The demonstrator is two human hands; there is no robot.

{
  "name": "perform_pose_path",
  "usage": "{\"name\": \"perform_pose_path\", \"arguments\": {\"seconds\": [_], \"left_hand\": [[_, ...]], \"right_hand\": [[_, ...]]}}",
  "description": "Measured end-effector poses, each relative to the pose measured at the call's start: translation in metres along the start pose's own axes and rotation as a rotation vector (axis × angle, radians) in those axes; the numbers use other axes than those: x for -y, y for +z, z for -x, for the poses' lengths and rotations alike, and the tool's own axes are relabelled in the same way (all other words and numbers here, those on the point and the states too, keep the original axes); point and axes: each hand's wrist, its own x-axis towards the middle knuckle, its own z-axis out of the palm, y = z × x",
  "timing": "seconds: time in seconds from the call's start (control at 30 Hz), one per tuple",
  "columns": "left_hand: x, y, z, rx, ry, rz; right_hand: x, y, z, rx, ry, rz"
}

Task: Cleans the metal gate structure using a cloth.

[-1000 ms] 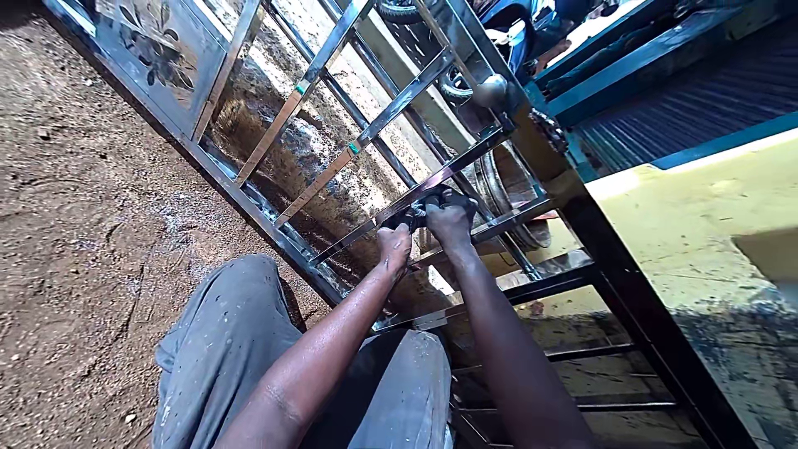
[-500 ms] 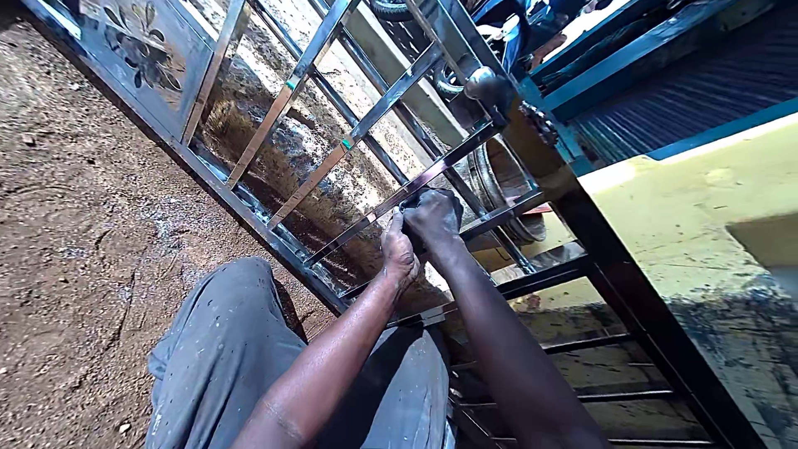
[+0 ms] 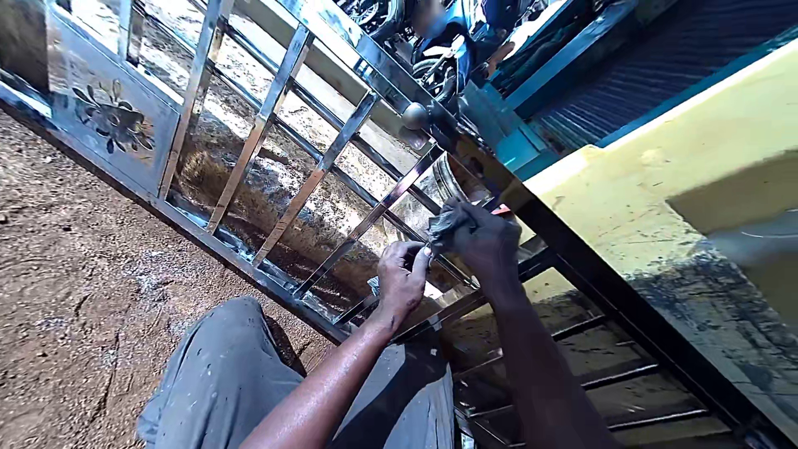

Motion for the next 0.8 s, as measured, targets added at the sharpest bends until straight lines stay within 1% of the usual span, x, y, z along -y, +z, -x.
{"name": "perform_pose_path", "arguments": {"seconds": [0.03, 0.07, 0.1, 0.17, 0.2, 0.23, 0.27, 0.3, 0.33, 0.4, 0.43, 0.47, 0.53, 0.6, 0.7, 0.73, 0.77, 0.8], "left_hand": [[-0.004, 0.006, 0.001, -0.016, 0.043, -0.012], [-0.007, 0.012, 0.002, -0.023, 0.059, -0.015], [-0.007, 0.016, 0.003, -0.018, 0.05, -0.017], [-0.001, 0.018, 0.006, -0.007, 0.012, -0.012], [0.004, 0.014, 0.01, -0.007, -0.017, -0.018], [0.01, 0.006, 0.013, -0.012, -0.042, -0.031], [0.018, -0.003, 0.018, -0.024, -0.05, -0.048], [0.028, -0.013, 0.026, -0.038, -0.043, -0.073], [0.038, -0.023, 0.036, -0.046, -0.029, -0.101], [0.051, -0.036, 0.054, -0.032, -0.026, -0.136], [0.056, -0.04, 0.065, -0.012, -0.04, -0.155], [0.06, -0.043, 0.072, 0.01, -0.051, -0.175], [0.068, -0.043, 0.093, 0.069, -0.077, -0.212], [0.077, -0.046, 0.111, 0.122, -0.074, -0.232], [0.091, -0.067, 0.132, 0.153, -0.064, -0.249], [0.095, -0.075, 0.138, 0.153, -0.069, -0.26], [0.099, -0.083, 0.141, 0.146, -0.08, -0.281], [0.102, -0.092, 0.141, 0.132, -0.1, -0.307]], "right_hand": [[-0.004, -0.001, -0.001, -0.134, -0.007, 0.004], [-0.004, 0.002, 0.0, -0.181, -0.022, 0.058], [-0.001, 0.011, 0.003, -0.125, -0.037, 0.144], [0.014, 0.033, 0.008, 0.133, -0.038, 0.361], [0.022, 0.041, 0.009, 0.233, -0.043, 0.488], [0.027, 0.047, 0.004, 0.276, -0.071, 0.584], [0.028, 0.05, -0.006, 0.276, -0.106, 0.616], [0.028, 0.053, -0.018, 0.266, -0.123, 0.59], [0.028, 0.054, -0.029, 0.276, -0.11, 0.496], [0.026, 0.056, -0.051, 0.268, -0.097, 0.181], [0.025, 0.056, -0.056, 0.258, -0.081, 0.072], [0.024, 0.055, -0.06, 0.24, -0.102, 0.046], [0.025, 0.049, -0.06, 0.315, -0.134, 0.205], [0.029, 0.035, -0.052, 0.44, -0.208, 0.478], [0.019, 0.016, -0.025, 0.511, -0.3, 0.706], [0.015, 0.013, -0.021, 0.52, -0.314, 0.729], [0.01, 0.014, -0.021, 0.472, -0.344, 0.716], [0.004, 0.022, -0.023, 0.36, -0.381, 0.66]]}}
